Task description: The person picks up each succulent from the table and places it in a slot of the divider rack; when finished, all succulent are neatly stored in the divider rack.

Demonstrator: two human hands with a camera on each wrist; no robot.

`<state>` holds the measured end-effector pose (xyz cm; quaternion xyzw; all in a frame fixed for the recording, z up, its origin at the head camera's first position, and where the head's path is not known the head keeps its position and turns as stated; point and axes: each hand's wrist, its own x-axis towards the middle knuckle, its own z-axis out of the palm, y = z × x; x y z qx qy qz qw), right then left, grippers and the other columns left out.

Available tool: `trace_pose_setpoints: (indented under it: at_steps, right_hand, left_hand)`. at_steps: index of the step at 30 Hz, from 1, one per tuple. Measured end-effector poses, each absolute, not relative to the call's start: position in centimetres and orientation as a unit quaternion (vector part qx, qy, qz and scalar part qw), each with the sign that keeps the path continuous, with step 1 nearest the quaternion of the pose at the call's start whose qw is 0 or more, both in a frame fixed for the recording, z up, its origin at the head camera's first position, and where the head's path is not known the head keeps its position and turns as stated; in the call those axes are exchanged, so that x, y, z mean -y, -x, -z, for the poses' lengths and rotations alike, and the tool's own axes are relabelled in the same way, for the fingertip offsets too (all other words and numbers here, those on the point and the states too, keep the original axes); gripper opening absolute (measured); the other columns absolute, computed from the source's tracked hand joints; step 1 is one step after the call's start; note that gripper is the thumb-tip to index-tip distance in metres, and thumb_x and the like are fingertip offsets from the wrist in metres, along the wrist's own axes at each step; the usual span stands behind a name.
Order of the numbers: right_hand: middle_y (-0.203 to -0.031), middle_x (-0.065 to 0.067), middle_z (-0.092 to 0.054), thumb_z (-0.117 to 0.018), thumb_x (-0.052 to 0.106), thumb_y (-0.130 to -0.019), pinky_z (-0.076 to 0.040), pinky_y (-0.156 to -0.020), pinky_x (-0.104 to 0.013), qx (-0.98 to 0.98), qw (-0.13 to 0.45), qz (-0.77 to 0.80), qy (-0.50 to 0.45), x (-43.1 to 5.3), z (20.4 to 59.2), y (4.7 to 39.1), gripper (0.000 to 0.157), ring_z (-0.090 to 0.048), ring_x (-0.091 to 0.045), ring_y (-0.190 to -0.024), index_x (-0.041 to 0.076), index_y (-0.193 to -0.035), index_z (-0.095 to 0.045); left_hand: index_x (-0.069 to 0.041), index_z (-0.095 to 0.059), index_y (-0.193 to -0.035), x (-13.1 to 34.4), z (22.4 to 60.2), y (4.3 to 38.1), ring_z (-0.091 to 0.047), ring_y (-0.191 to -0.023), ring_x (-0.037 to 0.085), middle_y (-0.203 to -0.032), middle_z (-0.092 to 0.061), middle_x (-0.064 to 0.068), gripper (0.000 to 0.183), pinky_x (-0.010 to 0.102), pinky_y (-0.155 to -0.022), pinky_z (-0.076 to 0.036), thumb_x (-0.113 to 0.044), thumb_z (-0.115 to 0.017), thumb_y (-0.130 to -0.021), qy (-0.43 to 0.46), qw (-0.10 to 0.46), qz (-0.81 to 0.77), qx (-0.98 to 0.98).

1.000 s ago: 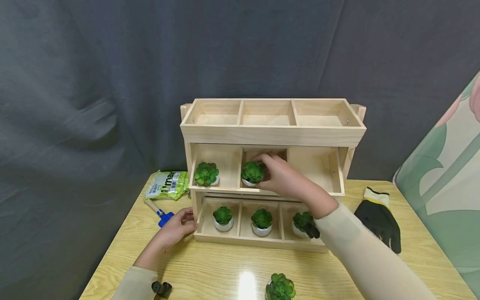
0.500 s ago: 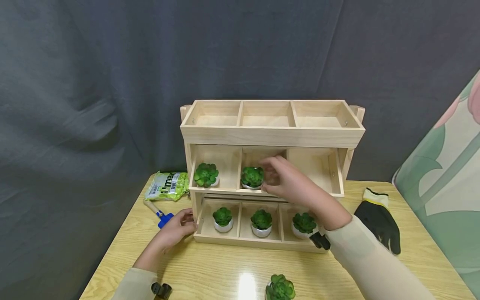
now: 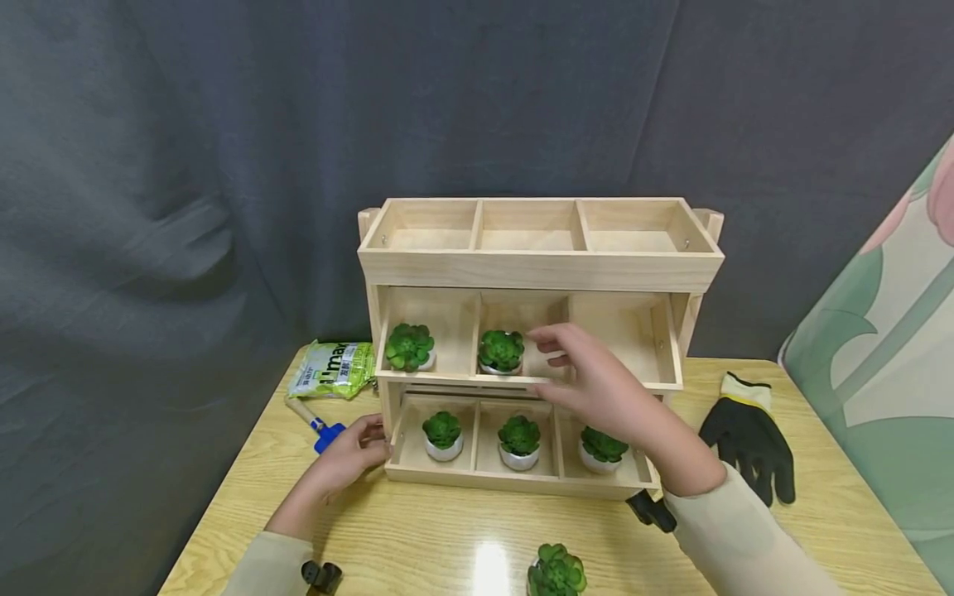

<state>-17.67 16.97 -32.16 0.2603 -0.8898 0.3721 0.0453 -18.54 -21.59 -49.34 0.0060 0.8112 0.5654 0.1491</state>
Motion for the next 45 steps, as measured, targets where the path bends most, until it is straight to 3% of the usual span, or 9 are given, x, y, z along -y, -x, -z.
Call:
trace_pose_setpoints:
  at_steps: [15,22,26,33,41,45]
  right_hand:
    - [-0.140,-0.011,-0.066,-0.086,0.008,-0.090,-0.062,-0.102,-0.042,0.886,0.096,-0.372,-0.261,-18.3,33.1,12.4,0.060,-0.071,-0.031,-0.123,0.011,-0.143,-0.059]
    - [-0.137,0.005,-0.066,-0.091,0.017,-0.086,-0.063,-0.094,-0.031,0.895,0.092,-0.356,-0.253,-19.4,34.7,10.0,0.066,-0.070,-0.012,-0.116,0.024,-0.144,-0.059]
    - [-0.140,0.008,-0.065,-0.092,0.023,-0.085,-0.062,-0.095,-0.030,0.894,0.076,-0.359,-0.259,-20.1,36.2,9.0,0.069,-0.067,-0.008,-0.120,0.028,-0.145,-0.057]
    - [-0.144,0.001,-0.063,-0.085,0.044,-0.091,-0.062,-0.097,-0.029,0.871,-0.011,-0.404,-0.279,-21.6,39.2,7.9,0.068,-0.065,-0.006,-0.123,0.030,-0.149,-0.053]
    - [-0.151,-0.016,-0.058,-0.085,0.036,-0.093,-0.058,-0.102,-0.027,0.826,-0.136,-0.458,-0.299,-23.3,43.7,7.5,0.075,-0.053,0.006,-0.134,0.019,-0.156,-0.049]
    - [-0.154,-0.027,-0.050,-0.083,0.023,-0.095,-0.058,-0.104,-0.029,0.779,-0.194,-0.500,-0.325,-23.8,45.8,7.6,0.077,-0.052,0.003,-0.138,0.014,-0.160,-0.043]
  left_hand:
    - [-0.002,-0.040,-0.161,21.6,49.2,18.8,-0.060,-0.137,0.040,-0.152,-0.055,0.026,0.070,0.044,-0.107,-0.057,-0.014,-0.070,-0.099,0.009,0.150,-0.563,-0.813]
    - [-0.002,-0.040,-0.161,21.6,49.5,18.9,-0.060,-0.137,0.041,-0.152,-0.055,0.026,0.070,0.047,-0.108,-0.058,-0.014,-0.071,-0.099,0.008,0.148,-0.564,-0.812]
    - [-0.004,-0.041,-0.161,21.6,49.5,18.8,-0.059,-0.138,0.041,-0.152,-0.056,0.024,0.069,0.049,-0.109,-0.057,-0.015,-0.071,-0.100,0.013,0.148,-0.565,-0.811]
    - [-0.002,-0.041,-0.160,21.5,49.3,18.5,-0.059,-0.138,0.042,-0.152,-0.055,0.026,0.068,0.049,-0.108,-0.057,-0.015,-0.070,-0.101,0.010,0.149,-0.564,-0.812]
    - [0.001,-0.039,-0.160,21.5,49.3,18.4,-0.060,-0.137,0.042,-0.151,-0.055,0.028,0.069,0.050,-0.107,-0.058,-0.014,-0.071,-0.101,-0.001,0.150,-0.569,-0.808]
    - [0.001,-0.039,-0.160,21.5,49.3,18.4,-0.060,-0.138,0.042,-0.151,-0.055,0.028,0.069,0.049,-0.108,-0.058,-0.014,-0.070,-0.101,-0.001,0.150,-0.571,-0.807]
